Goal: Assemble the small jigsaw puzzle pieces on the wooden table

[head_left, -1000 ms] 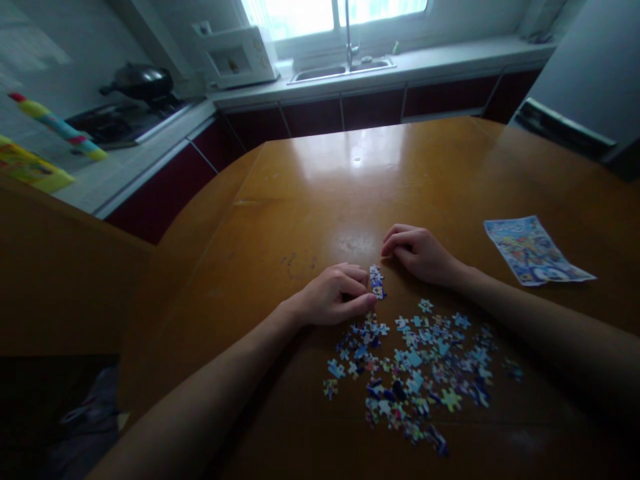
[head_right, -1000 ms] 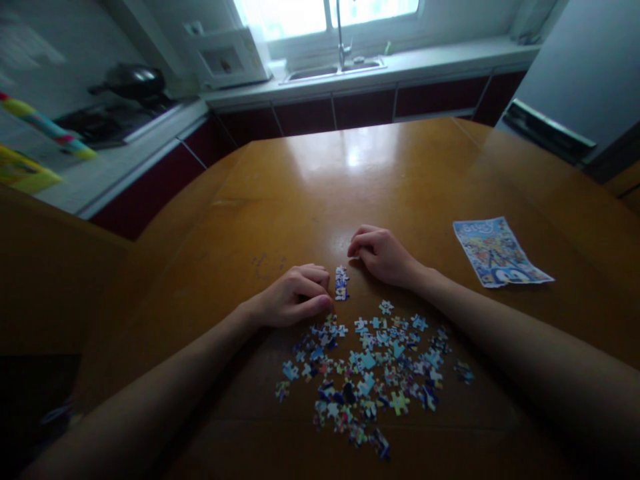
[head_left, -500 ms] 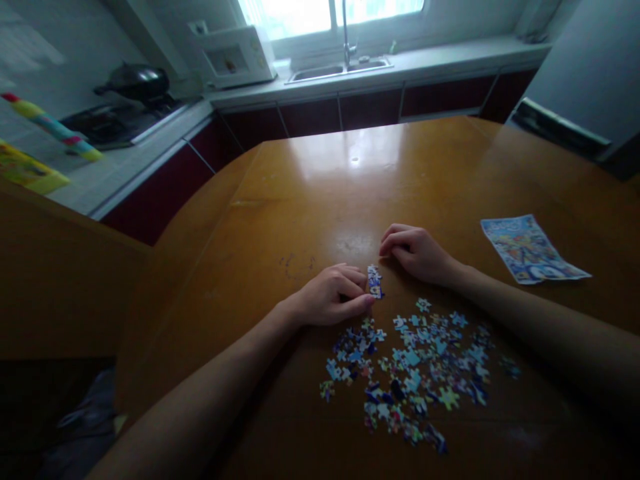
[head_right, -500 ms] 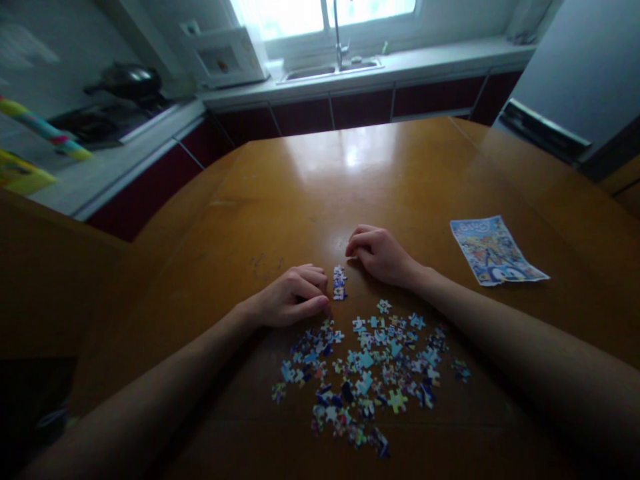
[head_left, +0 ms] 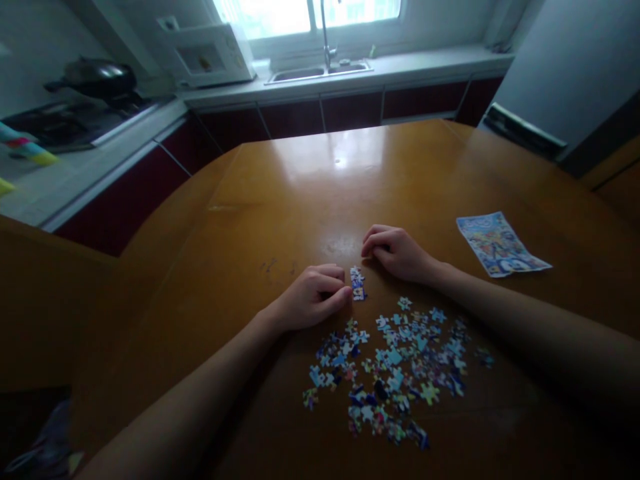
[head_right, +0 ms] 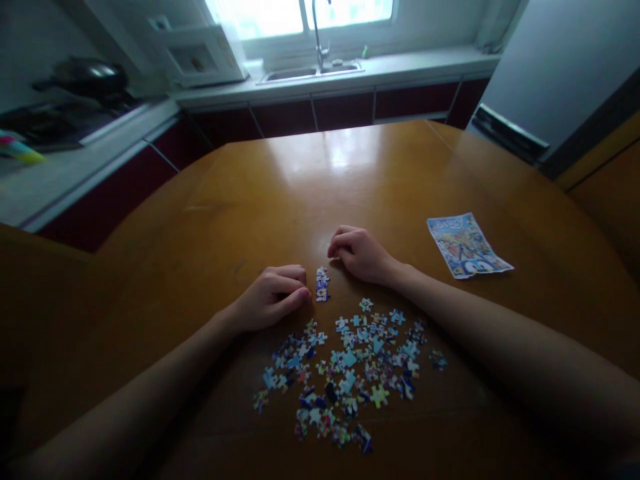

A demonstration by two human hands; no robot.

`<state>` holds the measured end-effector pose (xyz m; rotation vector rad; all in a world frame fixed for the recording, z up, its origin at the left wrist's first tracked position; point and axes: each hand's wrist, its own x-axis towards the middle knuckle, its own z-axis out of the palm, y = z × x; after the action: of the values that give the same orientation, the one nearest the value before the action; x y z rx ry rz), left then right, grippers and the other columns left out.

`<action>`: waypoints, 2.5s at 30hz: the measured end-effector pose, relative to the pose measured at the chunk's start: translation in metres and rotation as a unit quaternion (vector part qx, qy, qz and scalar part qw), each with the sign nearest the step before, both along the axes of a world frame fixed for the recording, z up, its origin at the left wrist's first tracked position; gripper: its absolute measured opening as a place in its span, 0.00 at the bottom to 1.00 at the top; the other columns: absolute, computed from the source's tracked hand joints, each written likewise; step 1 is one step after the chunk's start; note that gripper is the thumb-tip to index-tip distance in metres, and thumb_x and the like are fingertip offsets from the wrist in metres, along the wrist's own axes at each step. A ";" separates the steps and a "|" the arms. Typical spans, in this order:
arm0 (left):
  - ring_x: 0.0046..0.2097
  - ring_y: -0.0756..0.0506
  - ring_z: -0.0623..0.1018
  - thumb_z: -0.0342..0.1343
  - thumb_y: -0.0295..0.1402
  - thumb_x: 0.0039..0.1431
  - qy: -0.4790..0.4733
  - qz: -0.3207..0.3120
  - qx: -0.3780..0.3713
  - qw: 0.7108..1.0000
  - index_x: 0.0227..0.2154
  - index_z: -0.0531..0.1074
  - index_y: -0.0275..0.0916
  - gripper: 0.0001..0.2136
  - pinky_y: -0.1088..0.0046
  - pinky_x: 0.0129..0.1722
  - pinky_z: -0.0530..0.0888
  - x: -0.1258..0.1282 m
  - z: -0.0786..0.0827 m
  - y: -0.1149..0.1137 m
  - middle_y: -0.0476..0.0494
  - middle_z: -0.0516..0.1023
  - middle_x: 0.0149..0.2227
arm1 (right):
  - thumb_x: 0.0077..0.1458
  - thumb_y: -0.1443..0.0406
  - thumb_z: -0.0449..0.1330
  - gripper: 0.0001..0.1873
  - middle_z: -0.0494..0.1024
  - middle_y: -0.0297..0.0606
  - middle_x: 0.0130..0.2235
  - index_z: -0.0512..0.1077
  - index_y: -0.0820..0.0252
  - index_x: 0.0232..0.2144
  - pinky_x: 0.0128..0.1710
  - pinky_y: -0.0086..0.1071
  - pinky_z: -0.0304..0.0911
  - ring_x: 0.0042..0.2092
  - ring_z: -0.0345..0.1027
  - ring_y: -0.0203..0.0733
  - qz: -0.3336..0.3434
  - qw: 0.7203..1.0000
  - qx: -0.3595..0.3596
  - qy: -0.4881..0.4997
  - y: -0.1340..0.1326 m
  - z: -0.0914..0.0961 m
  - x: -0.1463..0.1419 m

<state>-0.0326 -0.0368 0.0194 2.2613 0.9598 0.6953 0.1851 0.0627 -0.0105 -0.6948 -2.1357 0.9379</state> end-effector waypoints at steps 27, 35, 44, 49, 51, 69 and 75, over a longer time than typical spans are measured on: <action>0.39 0.45 0.70 0.50 0.30 0.66 0.030 0.025 0.040 0.998 0.40 0.78 0.41 0.10 0.67 0.40 0.69 -0.002 0.003 0.004 0.44 0.75 0.35 | 0.50 0.77 0.54 0.13 0.74 0.36 0.33 0.75 0.60 0.24 0.40 0.31 0.63 0.36 0.68 0.36 0.010 1.000 -0.006 -0.007 0.004 0.000 -0.001; 0.38 0.46 0.70 0.50 0.30 0.66 0.032 0.030 0.054 0.998 0.39 0.78 0.39 0.11 0.69 0.38 0.69 0.000 0.006 0.004 0.45 0.74 0.33 | 0.50 0.76 0.53 0.13 0.73 0.36 0.33 0.75 0.60 0.25 0.39 0.31 0.63 0.36 0.67 0.36 0.007 1.000 -0.003 -0.012 0.005 -0.002 -0.002; 0.36 0.46 0.70 0.50 0.30 0.66 0.021 0.050 0.062 0.997 0.36 0.79 0.39 0.12 0.70 0.37 0.69 0.001 0.004 0.003 0.46 0.73 0.31 | 0.50 0.76 0.53 0.12 0.74 0.36 0.34 0.74 0.59 0.25 0.39 0.31 0.63 0.36 0.67 0.36 0.011 1.000 -0.017 -0.018 0.005 0.000 -0.001; 0.35 0.46 0.70 0.51 0.31 0.66 0.032 0.107 0.086 0.990 0.33 0.79 0.40 0.11 0.70 0.36 0.68 0.000 -0.001 0.006 0.47 0.72 0.29 | 0.50 0.76 0.53 0.12 0.74 0.37 0.34 0.74 0.60 0.24 0.38 0.32 0.63 0.35 0.67 0.36 0.010 1.000 -0.017 -0.012 0.004 0.000 -0.001; 0.35 0.47 0.70 0.51 0.32 0.66 0.039 0.133 0.087 0.986 0.33 0.79 0.40 0.12 0.69 0.36 0.68 -0.001 -0.003 0.007 0.47 0.72 0.29 | 0.51 0.75 0.54 0.12 0.74 0.36 0.34 0.75 0.60 0.25 0.39 0.32 0.63 0.35 0.67 0.36 0.009 1.000 -0.017 -0.016 0.005 -0.001 0.000; 0.34 0.47 0.70 0.50 0.35 0.67 0.056 0.163 0.065 0.983 0.30 0.78 0.38 0.14 0.70 0.35 0.67 -0.001 -0.005 0.008 0.46 0.71 0.28 | 0.50 0.76 0.53 0.12 0.73 0.36 0.33 0.75 0.61 0.25 0.37 0.31 0.62 0.35 0.67 0.35 0.011 1.000 -0.008 0.000 0.005 -0.002 -0.002; 0.34 0.47 0.70 0.51 0.34 0.67 0.050 0.158 0.060 0.984 0.29 0.77 0.39 0.13 0.70 0.34 0.66 -0.001 -0.005 0.008 0.47 0.70 0.28 | 0.50 0.77 0.53 0.13 0.73 0.36 0.33 0.75 0.61 0.24 0.38 0.30 0.63 0.35 0.67 0.35 0.009 1.000 -0.015 -0.003 0.004 -0.001 -0.002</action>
<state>-0.0335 -0.0290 0.0147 2.2875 1.3791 0.7980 0.1829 0.0668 -0.0111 -0.6942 -2.1413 0.9804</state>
